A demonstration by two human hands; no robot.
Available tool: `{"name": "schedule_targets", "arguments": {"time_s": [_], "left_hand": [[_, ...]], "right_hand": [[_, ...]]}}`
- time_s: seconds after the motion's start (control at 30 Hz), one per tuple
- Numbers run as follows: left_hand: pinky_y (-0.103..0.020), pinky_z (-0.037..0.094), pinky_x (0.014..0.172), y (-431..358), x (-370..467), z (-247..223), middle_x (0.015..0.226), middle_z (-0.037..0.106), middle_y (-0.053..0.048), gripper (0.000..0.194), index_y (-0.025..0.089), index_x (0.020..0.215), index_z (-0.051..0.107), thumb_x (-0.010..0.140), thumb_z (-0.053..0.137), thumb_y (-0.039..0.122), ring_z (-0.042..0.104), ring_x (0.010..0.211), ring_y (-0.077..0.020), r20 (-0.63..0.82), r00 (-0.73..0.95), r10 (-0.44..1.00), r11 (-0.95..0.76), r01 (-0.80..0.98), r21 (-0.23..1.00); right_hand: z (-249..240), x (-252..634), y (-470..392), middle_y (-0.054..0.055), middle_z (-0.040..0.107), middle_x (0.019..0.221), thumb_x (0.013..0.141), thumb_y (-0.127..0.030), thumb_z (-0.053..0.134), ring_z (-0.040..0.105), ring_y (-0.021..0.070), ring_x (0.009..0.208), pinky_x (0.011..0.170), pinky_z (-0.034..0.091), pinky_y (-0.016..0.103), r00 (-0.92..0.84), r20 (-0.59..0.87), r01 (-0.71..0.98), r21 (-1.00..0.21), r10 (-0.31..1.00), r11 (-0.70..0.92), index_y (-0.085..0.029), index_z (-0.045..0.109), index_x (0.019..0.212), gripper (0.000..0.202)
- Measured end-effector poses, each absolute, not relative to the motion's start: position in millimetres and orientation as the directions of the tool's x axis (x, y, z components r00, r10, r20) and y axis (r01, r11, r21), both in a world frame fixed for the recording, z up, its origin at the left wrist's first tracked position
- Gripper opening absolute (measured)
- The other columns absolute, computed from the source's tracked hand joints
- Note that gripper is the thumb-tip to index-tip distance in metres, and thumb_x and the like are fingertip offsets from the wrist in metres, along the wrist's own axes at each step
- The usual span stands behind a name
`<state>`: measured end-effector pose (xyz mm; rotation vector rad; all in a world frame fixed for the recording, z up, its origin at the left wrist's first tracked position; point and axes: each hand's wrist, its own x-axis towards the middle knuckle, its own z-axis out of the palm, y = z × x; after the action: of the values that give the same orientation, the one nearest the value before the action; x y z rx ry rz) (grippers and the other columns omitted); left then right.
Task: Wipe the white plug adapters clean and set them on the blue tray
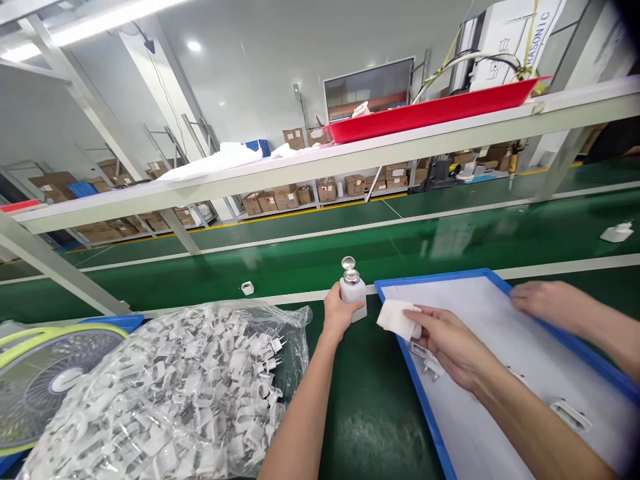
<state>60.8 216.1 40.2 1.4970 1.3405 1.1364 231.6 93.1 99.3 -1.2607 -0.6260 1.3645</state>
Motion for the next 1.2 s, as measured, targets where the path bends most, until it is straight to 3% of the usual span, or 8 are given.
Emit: {"name": "schedule_targets", "arguments": {"time_s": [0.1, 0.2, 0.37, 0.53, 0.7, 0.83, 1.0, 1.2], "left_hand": [[-0.049, 0.056, 0.095, 208.4, 55.2, 46.4, 0.122, 0.068, -0.008, 0.031, 0.017, 0.122, 0.065, 0.096, 0.068, 0.034, 0.067, 0.108, -0.0252, 0.194, 0.114, 0.974, -0.224, 0.441, 0.869], [-0.046, 0.048, 0.103, 197.8, 51.9, 55.0, 0.119, 0.068, -0.009, 0.035, 0.020, 0.120, 0.067, 0.086, 0.074, 0.015, 0.062, 0.114, -0.0277, 0.263, 0.158, 0.952, -0.305, 0.570, 0.762], [-0.037, 0.046, 0.102, 177.0, 53.0, 64.2, 0.121, 0.066, -0.011, 0.055, 0.020, 0.125, 0.066, 0.078, 0.055, -0.005, 0.057, 0.119, -0.0288, 0.333, 0.206, 0.920, -0.375, 0.709, 0.598], [-0.047, 0.041, 0.110, 160.8, 58.7, 75.3, 0.119, 0.062, -0.016, 0.061, 0.014, 0.132, 0.061, 0.081, 0.039, -0.009, 0.054, 0.118, -0.0318, 0.380, 0.256, 0.889, -0.405, 0.826, 0.391], [-0.058, 0.023, 0.124, 156.6, 66.5, 86.4, 0.116, 0.062, -0.013, 0.061, 0.013, 0.131, 0.060, 0.081, 0.037, -0.011, 0.053, 0.120, -0.0314, 0.411, 0.371, 0.833, -0.469, 0.866, 0.170], [-0.057, 0.022, 0.126, 157.3, 69.7, 89.3, 0.115, 0.061, -0.014, 0.055, 0.007, 0.130, 0.059, 0.080, 0.043, -0.011, 0.052, 0.124, -0.0329, 0.414, 0.461, 0.785, -0.527, 0.848, 0.056], [-0.059, 0.022, 0.126, 157.4, 70.2, 87.0, 0.114, 0.061, -0.013, 0.061, 0.008, 0.131, 0.058, 0.075, 0.046, -0.013, 0.052, 0.124, -0.0334, 0.423, 0.478, 0.770, -0.547, 0.836, 0.051], [-0.059, 0.024, 0.124, 160.3, 67.5, 79.1, 0.114, 0.060, -0.012, 0.061, 0.013, 0.130, 0.060, 0.078, 0.042, -0.013, 0.053, 0.119, -0.0301, 0.471, 0.367, 0.802, -0.522, 0.814, 0.255]], "right_hand": [[103.8, 229.6, 107.8, 0.004, 0.073, 0.093, 0.095, -0.024, 0.068, 0.071, 0.0157, 0.083, 0.078, 0.059, 0.031, 0.254, -0.297, -0.350, -0.916, 0.920, -0.198, -0.013, 0.070, 0.099, 0.012], [104.5, 224.1, 116.8, 0.004, 0.072, 0.101, 0.100, -0.029, 0.065, 0.070, 0.0164, 0.089, 0.081, 0.059, 0.035, 0.290, -0.239, -0.266, -0.950, 0.927, -0.162, -0.014, 0.068, 0.104, 0.016], [94.5, 210.6, 119.5, 0.003, 0.070, 0.101, 0.099, -0.038, 0.066, 0.068, 0.0195, 0.091, 0.084, 0.057, 0.038, 0.302, -0.068, 0.018, -0.997, 0.951, -0.077, -0.014, 0.069, 0.107, 0.026], [81.1, 198.7, 114.5, 0.000, 0.067, 0.091, 0.098, -0.041, 0.066, 0.066, 0.0175, 0.081, 0.080, 0.055, 0.036, 0.330, 0.019, 0.233, -0.971, 0.944, -0.061, -0.016, 0.069, 0.112, 0.029], [56.5, 192.8, 115.1, 0.003, 0.069, 0.101, 0.100, -0.047, 0.061, 0.068, 0.0203, 0.090, 0.084, 0.056, 0.039, 0.382, 0.048, 0.177, -0.984, 0.923, -0.022, -0.015, 0.068, 0.111, 0.035], [36.4, 189.1, 118.2, 0.004, 0.069, 0.106, 0.101, -0.049, 0.059, 0.068, 0.0212, 0.095, 0.087, 0.056, 0.041, 0.430, 0.059, 0.084, -0.996, 0.901, 0.026, -0.015, 0.068, 0.112, 0.037], [29.5, 188.1, 118.5, 0.005, 0.070, 0.108, 0.101, -0.049, 0.060, 0.069, 0.0217, 0.097, 0.088, 0.056, 0.042, 0.456, 0.085, 0.095, -0.994, 0.886, 0.047, -0.015, 0.068, 0.113, 0.037], [46.6, 194.5, 116.5, 0.002, 0.069, 0.095, 0.102, -0.050, 0.058, 0.068, 0.0179, 0.083, 0.079, 0.057, 0.037, 0.454, 0.163, 0.320, -0.947, 0.876, 0.011, -0.015, 0.068, 0.113, 0.038]]}}
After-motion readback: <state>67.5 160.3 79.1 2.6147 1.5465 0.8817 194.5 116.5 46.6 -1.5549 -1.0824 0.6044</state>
